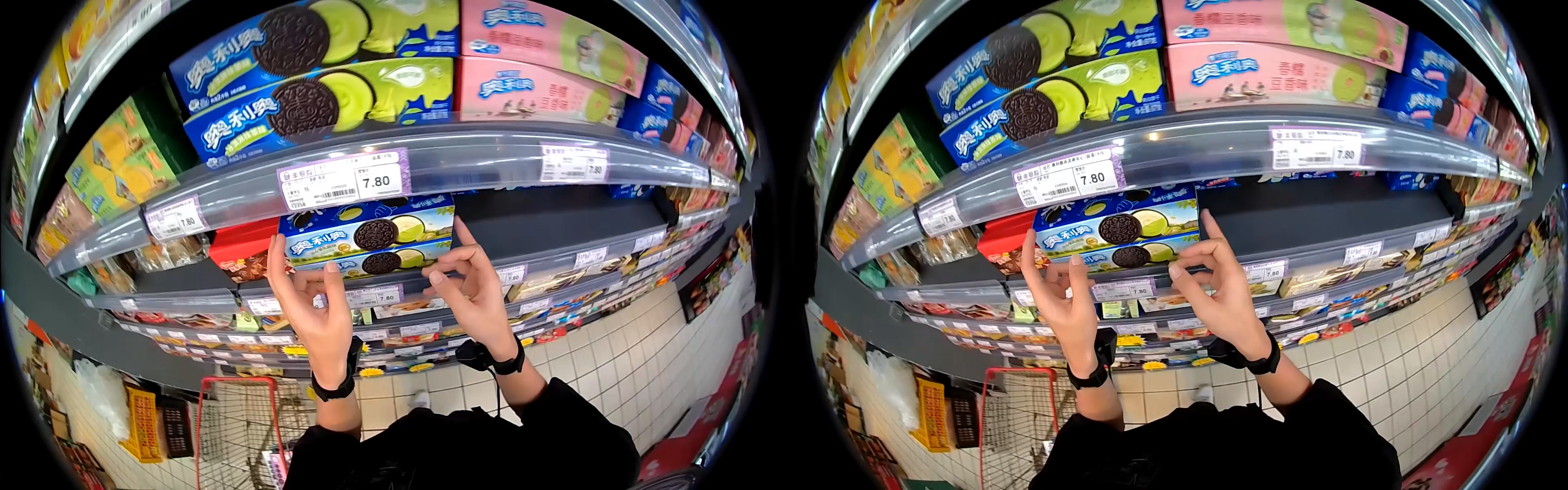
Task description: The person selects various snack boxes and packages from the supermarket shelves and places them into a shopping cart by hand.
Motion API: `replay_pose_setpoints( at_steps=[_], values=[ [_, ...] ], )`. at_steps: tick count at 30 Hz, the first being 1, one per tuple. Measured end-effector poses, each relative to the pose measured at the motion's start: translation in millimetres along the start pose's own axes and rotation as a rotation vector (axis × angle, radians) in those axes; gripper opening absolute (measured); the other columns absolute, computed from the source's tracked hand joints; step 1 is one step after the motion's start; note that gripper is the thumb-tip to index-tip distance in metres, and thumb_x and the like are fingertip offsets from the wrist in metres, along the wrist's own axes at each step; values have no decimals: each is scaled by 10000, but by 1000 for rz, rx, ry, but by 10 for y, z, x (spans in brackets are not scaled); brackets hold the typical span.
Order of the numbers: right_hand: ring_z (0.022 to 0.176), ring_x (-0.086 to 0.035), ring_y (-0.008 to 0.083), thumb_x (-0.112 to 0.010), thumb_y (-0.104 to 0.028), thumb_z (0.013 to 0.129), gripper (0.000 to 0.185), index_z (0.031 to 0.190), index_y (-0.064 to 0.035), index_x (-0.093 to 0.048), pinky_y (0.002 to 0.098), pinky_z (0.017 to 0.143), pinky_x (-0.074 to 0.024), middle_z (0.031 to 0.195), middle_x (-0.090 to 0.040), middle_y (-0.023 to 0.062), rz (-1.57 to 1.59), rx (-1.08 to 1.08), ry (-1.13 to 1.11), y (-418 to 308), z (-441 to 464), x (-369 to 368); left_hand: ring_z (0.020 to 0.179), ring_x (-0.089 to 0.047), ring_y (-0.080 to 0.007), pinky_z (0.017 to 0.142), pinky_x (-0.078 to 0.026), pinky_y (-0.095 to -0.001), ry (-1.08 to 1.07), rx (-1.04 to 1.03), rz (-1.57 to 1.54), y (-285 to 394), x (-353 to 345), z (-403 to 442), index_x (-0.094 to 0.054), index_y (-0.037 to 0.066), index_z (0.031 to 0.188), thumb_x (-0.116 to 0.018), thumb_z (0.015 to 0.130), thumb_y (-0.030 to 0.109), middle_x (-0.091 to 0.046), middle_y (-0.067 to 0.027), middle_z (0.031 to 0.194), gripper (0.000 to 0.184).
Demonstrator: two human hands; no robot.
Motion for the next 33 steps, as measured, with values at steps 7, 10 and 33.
replay_pose_setpoints(
  at_steps=[7, 10, 33],
  values=[
    [853, -679, 126, -662, -15, 865, 195, 1042, -10, -581, 254, 746, -546, 1526, -171, 318, -77, 31, -53, -28, 40, 20, 746, -580, -113, 654, -475, -234, -33, 36, -70, -31, -114, -11, -282, -29, 1440, -598, 870, -42, -358, -201, 1459, 652],
    [756, -684, 111, -681, -31, 855, 145, 983, -16, -614, 258, 742, -549, 1516, -187, 331, -94, 44, -84, -109, 40, 126, 754, -584, -117, 676, -481, -242, -27, 3, -32, 93, -152, -115, -281, -23, 1443, -598, 861, -54, -328, -204, 1476, 664],
    [782, -455, 54, -586, -179, 978, 229, 814, -28, -532, 217, 705, -373, 840, -544, -10, 572, -231, -19, -59, -624, 520, 1268, -445, -290, 1083, -345, -429, 334, -420, 315, 1277, 351, -1541, -283, -32, 1444, -560, 860, 143, -420, -198, 1398, 669]
  ],
)
Point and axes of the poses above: each hand's wrist, its own z-axis towards the middle knuckle, its own x-axis out of the back of the hand, y = z × x, the point moved 5 cm from there along z, towards the middle knuckle
